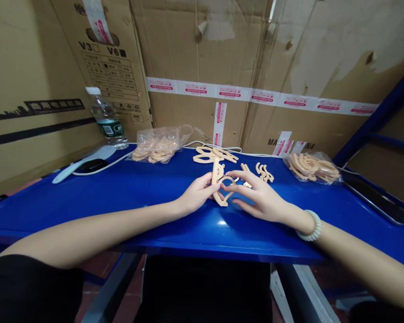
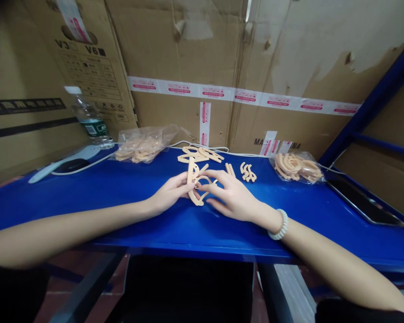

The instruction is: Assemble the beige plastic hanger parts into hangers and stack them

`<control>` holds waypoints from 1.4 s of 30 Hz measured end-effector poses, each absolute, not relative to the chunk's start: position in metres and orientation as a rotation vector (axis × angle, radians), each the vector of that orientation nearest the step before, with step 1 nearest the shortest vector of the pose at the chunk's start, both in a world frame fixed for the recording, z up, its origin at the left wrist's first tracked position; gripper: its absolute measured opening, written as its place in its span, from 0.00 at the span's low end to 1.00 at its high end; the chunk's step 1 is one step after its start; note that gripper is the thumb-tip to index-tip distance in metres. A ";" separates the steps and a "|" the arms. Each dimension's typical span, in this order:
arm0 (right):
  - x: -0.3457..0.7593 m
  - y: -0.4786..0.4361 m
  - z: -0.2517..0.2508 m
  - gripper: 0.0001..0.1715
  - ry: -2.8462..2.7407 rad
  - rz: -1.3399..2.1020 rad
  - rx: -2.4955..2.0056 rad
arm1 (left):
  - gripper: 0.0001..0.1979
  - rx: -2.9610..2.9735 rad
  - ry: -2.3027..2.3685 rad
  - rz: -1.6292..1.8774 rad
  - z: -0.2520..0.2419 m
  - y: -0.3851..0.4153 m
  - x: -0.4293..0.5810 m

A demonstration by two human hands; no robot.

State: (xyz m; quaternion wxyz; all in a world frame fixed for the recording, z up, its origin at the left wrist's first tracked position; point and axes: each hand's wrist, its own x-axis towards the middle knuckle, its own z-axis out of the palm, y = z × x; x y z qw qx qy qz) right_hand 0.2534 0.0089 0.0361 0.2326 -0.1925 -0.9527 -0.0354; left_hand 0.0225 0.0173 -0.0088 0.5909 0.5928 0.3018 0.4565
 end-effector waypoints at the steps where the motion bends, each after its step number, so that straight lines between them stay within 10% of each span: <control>1: 0.253 0.008 0.036 0.19 -2.581 -0.032 -0.543 | 0.20 1.435 0.704 1.079 -0.009 0.017 0.022; 12: 0.250 0.010 0.030 0.23 -2.164 0.996 -0.624 | 0.17 1.733 0.788 1.151 -0.002 0.013 0.016; 34: 0.250 0.026 0.021 0.21 -1.709 1.192 -0.920 | 0.15 2.060 0.985 1.168 -0.003 0.015 0.012; 42: 0.245 0.015 0.017 0.25 -2.038 1.478 -0.872 | 0.14 3.198 0.891 1.277 -0.007 0.016 0.007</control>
